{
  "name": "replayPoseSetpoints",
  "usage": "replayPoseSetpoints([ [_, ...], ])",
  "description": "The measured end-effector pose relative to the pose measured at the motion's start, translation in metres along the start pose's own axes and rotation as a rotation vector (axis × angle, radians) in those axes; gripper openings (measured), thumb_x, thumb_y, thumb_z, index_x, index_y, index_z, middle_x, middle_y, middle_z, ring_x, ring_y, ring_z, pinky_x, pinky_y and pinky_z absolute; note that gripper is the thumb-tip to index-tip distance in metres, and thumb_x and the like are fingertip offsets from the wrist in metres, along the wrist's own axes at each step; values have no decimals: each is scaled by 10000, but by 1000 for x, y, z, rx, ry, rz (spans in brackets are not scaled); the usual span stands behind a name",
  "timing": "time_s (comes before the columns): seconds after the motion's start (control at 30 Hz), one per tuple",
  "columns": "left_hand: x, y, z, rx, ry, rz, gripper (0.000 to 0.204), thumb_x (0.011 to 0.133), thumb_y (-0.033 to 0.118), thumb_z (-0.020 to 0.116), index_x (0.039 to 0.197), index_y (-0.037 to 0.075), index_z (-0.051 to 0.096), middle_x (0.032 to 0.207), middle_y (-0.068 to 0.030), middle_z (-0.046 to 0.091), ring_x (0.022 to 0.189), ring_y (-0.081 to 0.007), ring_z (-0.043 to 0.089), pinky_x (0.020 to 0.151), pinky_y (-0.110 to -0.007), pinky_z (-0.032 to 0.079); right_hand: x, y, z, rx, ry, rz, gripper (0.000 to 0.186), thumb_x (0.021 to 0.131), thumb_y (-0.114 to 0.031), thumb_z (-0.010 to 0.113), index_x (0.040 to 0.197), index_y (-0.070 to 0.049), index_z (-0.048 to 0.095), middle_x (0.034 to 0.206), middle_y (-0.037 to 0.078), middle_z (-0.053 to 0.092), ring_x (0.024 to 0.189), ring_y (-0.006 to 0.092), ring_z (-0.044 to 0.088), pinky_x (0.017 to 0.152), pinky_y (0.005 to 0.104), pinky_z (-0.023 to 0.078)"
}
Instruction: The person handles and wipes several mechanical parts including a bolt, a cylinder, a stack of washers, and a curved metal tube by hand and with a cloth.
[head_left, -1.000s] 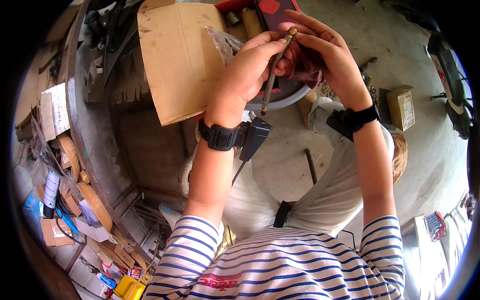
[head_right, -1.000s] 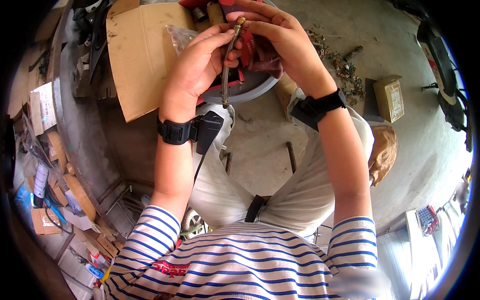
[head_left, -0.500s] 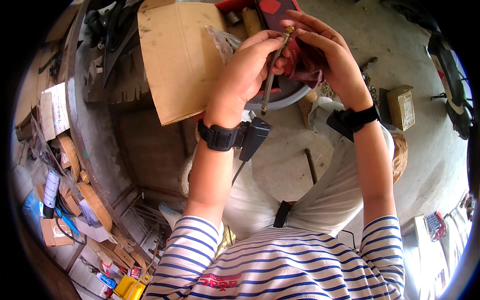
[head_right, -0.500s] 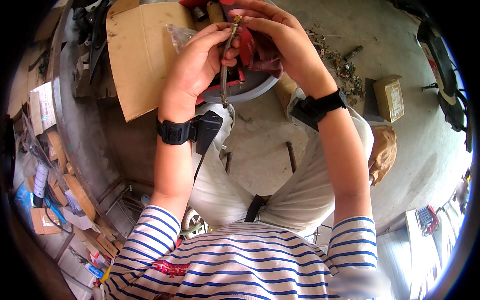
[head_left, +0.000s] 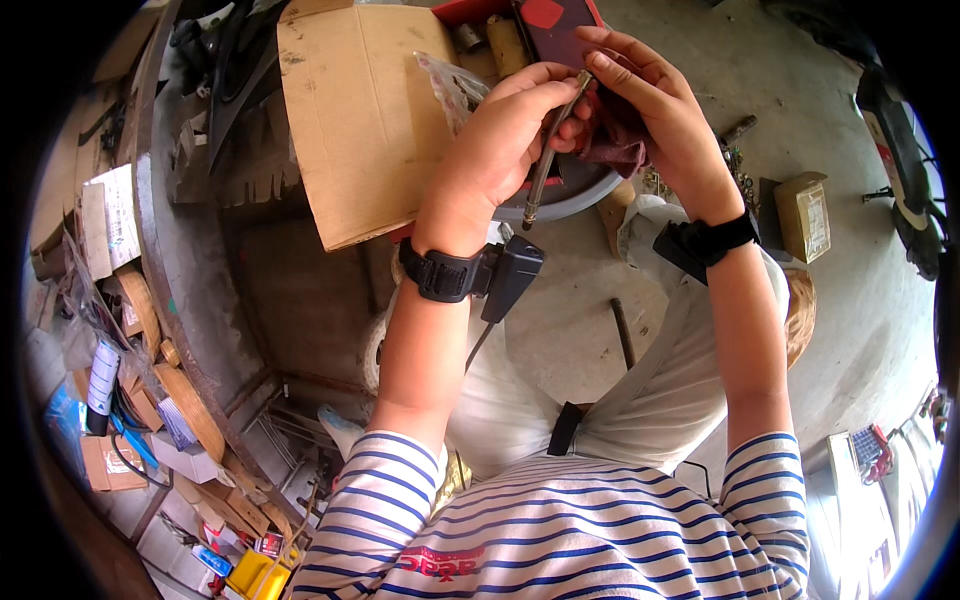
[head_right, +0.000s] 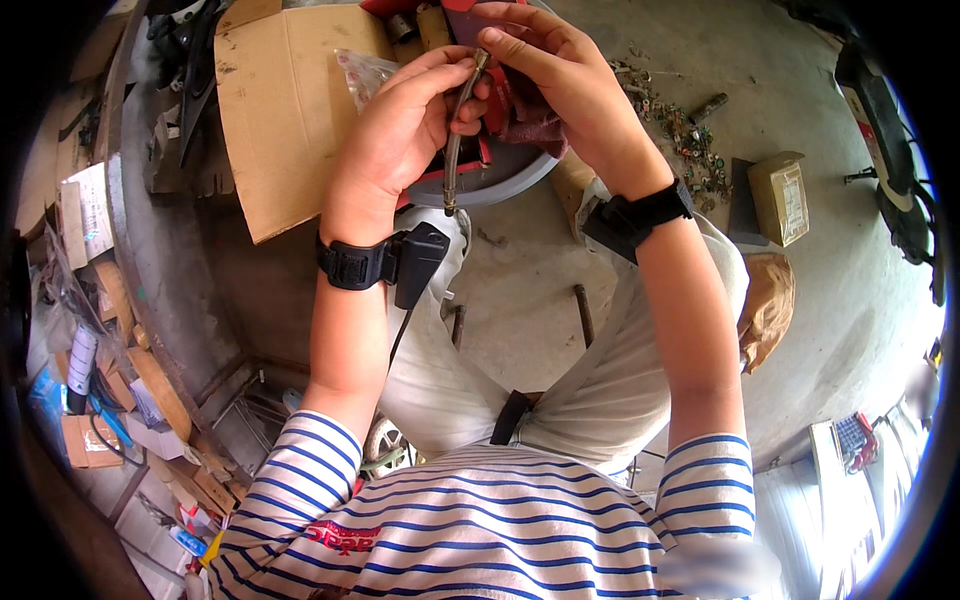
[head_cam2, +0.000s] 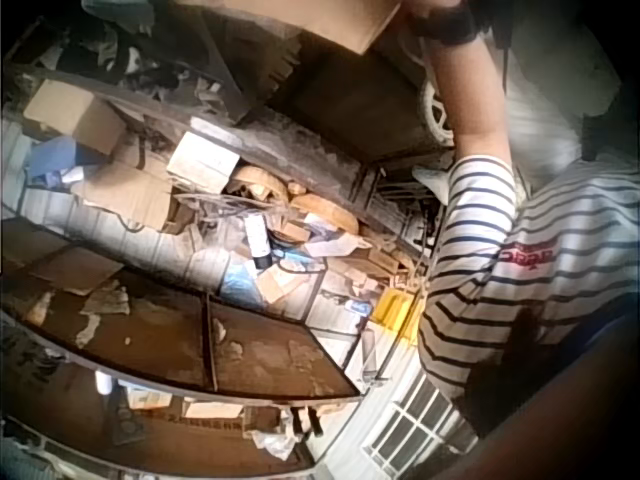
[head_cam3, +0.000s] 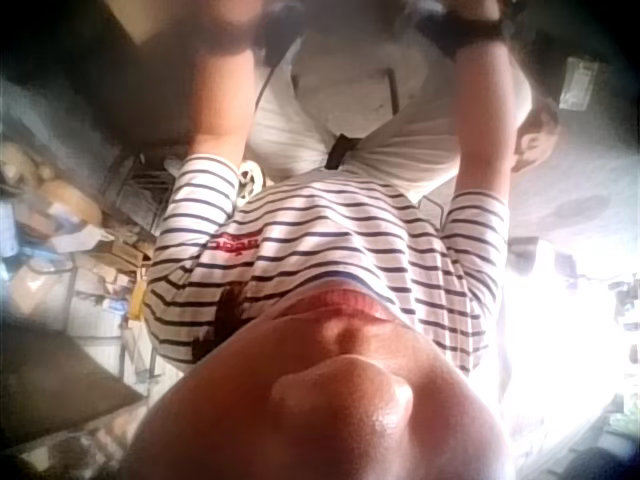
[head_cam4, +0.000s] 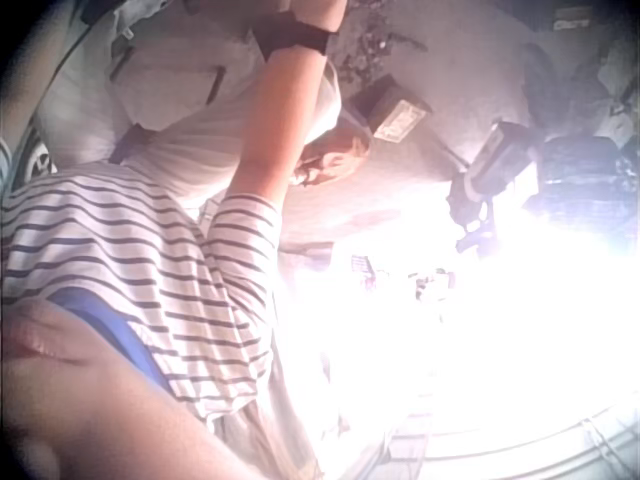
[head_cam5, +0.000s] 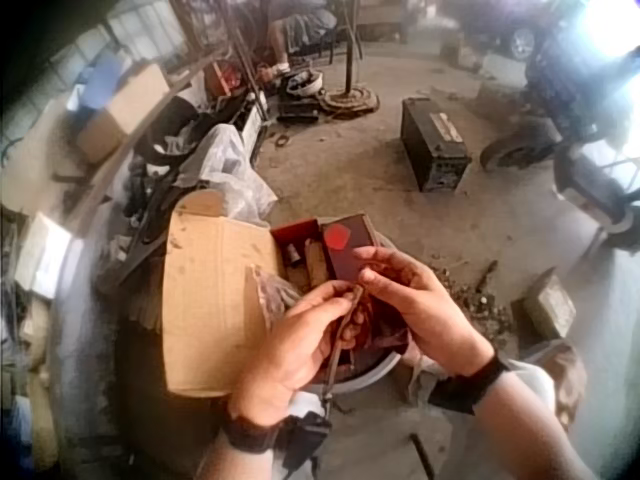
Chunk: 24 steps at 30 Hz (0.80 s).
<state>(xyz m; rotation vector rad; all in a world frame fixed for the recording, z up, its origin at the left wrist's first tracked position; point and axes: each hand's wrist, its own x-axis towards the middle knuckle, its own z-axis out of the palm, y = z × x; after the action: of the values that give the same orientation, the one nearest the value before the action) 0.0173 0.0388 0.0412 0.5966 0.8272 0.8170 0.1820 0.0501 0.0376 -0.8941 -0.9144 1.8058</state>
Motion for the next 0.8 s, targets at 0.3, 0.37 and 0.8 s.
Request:
replayPoseSetpoints([
  [0.3,0,-1,-1,6,2,-26,168,950,138,474,1065,26,526,861,-40,579,696,-107,494,595,-241,376,1,2,-5,43,110,17,332,955,-167,543,1249,-19,500,901,24,598,792,75,605,713,214,503],
  [0.37,2,-1,-5,-18,-12,21,172,950,144,466,1063,28,525,859,-37,575,688,-105,485,591,-238,366,4,3,-6,41,50,-37,340,960,-146,524,1271,-12,486,1020,46,620,890,81,605,787,216,500],
  [0.8,-3,3,10,-8,62,7,187,958,162,489,1087,33,529,856,-25,572,685,-90,475,596,-232,371,3,9,-9,-4,45,-54,427,939,-100,553,1340,-20,428,1145,76,609,931,78,601,816,211,502],
])
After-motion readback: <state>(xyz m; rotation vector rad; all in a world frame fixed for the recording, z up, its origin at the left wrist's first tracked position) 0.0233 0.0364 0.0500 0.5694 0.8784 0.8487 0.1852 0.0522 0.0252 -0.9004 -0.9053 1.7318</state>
